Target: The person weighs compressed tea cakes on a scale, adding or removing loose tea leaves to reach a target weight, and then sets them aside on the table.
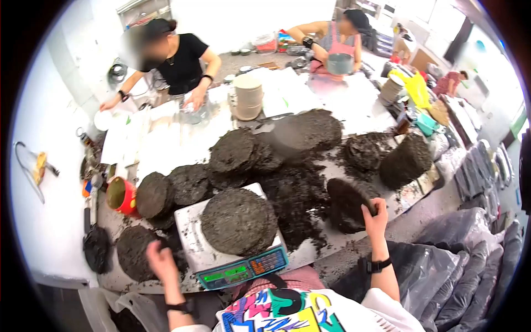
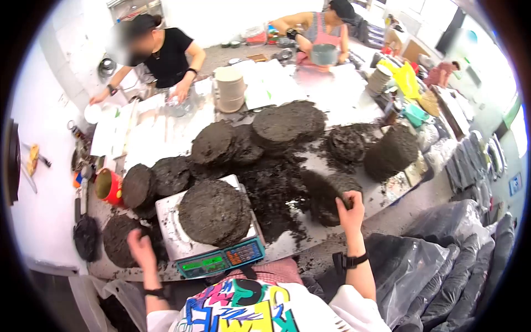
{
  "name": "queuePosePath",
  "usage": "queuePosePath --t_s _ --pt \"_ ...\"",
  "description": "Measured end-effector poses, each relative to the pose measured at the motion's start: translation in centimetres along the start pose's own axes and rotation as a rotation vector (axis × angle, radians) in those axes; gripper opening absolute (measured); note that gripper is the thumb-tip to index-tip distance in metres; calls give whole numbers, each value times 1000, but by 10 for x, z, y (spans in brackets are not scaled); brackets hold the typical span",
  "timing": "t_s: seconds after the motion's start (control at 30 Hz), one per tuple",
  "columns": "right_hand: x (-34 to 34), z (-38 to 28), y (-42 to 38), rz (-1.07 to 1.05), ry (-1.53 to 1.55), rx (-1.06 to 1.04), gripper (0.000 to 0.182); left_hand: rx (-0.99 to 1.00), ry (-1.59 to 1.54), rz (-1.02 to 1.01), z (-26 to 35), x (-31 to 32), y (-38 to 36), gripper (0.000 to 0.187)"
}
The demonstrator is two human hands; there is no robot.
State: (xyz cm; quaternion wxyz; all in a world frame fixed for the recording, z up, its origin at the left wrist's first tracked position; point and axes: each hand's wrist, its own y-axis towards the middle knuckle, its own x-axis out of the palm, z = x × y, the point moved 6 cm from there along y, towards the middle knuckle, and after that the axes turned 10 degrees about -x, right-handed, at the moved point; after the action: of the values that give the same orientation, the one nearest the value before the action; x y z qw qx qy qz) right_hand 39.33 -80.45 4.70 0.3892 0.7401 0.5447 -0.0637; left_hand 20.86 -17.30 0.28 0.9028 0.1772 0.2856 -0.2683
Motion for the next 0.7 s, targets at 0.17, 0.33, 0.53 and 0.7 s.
queuePosePath --t_s 0.17,0.33,0.53,0.7 --pt "123 -101 -28 -234 431 63 37 -82 -138 -453 23 115 -47 40" --pt "230 -119 -71 -460 1083 614 43 -131 -246 -402 32 107 -52 41" --pt "211 -97 -44 -565 515 126 45 -230 -275 -243 -23 54 -62 34" --pt "197 2 -44 -495 499 384 28 -306 -379 -93 -51 7 -63 33"
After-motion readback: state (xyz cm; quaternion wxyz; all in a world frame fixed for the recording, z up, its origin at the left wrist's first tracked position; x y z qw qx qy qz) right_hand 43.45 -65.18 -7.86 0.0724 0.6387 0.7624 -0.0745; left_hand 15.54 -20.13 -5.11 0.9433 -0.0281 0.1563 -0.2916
